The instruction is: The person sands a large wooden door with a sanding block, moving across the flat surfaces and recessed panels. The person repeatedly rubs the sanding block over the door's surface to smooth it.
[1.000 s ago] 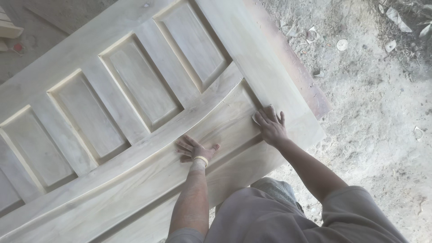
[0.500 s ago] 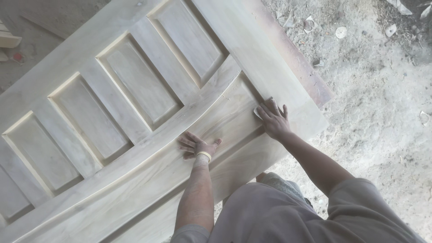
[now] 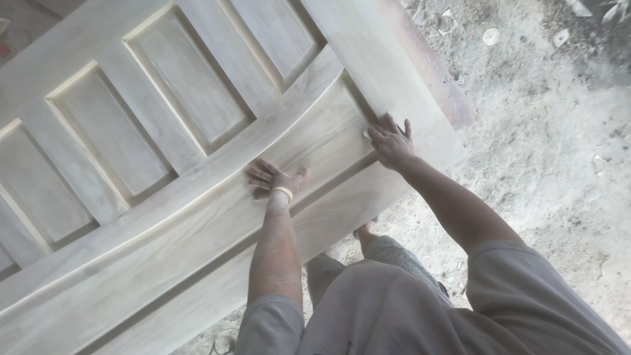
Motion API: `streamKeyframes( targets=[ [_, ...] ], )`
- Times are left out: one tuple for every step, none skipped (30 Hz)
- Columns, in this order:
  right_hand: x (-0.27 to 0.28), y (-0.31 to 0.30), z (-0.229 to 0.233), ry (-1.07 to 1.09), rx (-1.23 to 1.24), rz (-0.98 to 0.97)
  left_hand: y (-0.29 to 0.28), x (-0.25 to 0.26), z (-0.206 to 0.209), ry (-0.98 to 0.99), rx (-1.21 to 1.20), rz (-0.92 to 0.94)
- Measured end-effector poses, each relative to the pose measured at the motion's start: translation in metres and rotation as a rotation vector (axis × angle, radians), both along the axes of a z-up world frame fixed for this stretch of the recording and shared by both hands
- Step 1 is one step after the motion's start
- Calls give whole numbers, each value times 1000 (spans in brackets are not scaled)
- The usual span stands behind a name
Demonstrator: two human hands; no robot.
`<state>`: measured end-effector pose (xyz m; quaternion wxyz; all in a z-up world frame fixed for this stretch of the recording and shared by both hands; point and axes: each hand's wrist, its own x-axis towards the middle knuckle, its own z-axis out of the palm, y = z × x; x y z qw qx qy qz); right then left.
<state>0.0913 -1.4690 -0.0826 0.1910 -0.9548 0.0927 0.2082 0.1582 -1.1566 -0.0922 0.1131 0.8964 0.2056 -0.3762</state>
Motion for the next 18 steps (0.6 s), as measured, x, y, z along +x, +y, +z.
streamKeyframes(
  targets=[
    [-16, -4, 10, 115, -61, 75, 3, -5, 0, -29, -17, 6],
    [-22, -8, 21, 223, -123, 141, 9, -6, 1, -50, -94, -81],
    [-21, -11, 31, 334, -186, 204, 20, -7, 3, -71, -170, -168],
    [-15, -14, 41, 289, -109, 138, 31, -16, 3, -85, -239, -235],
    [-7, -16, 50, 245, -31, 73, 38, -22, 0, -64, -252, -359],
    [-9, 1, 53, 225, 76, 19, 64, -45, 1, -13, -240, -473],
    [-14, 19, 53, 168, 194, -43, 91, -69, 1, 40, -231, -585],
    [-20, 34, 53, 104, 301, -113, 114, -93, 2, -67, -276, -652],
    [-26, 48, 54, 43, 409, -186, 138, -121, 4, -177, -317, -716],
    [-19, 66, 53, -7, 398, -107, 161, -130, 6, -326, -347, -769],
    [-19, 87, 53, -57, 388, -29, 189, -142, 9, -302, -293, -736],
    [-21, 107, 50, -105, 379, 42, 219, -154, 13, -273, -242, -707],
    [-23, 126, 47, -31, 288, 122, 253, -166, 17, -241, -202, -589],
    [-29, 145, 42, 48, 194, 188, 289, -175, 22, -200, -167, -480],
    [-31, 163, 38, 125, 98, 253, 326, -179, 28, -172, -37, -460],
    [-34, 174, 34, 31, -63, 329, 363, -190, 35, -133, 88, -431],
    [-32, 185, 29, -68, -221, 403, 400, -196, 42, -151, 133, -298],
    [-36, 191, 26, 105, -246, 364, 429, -207, 47, -160, 172, -170]
  ],
)
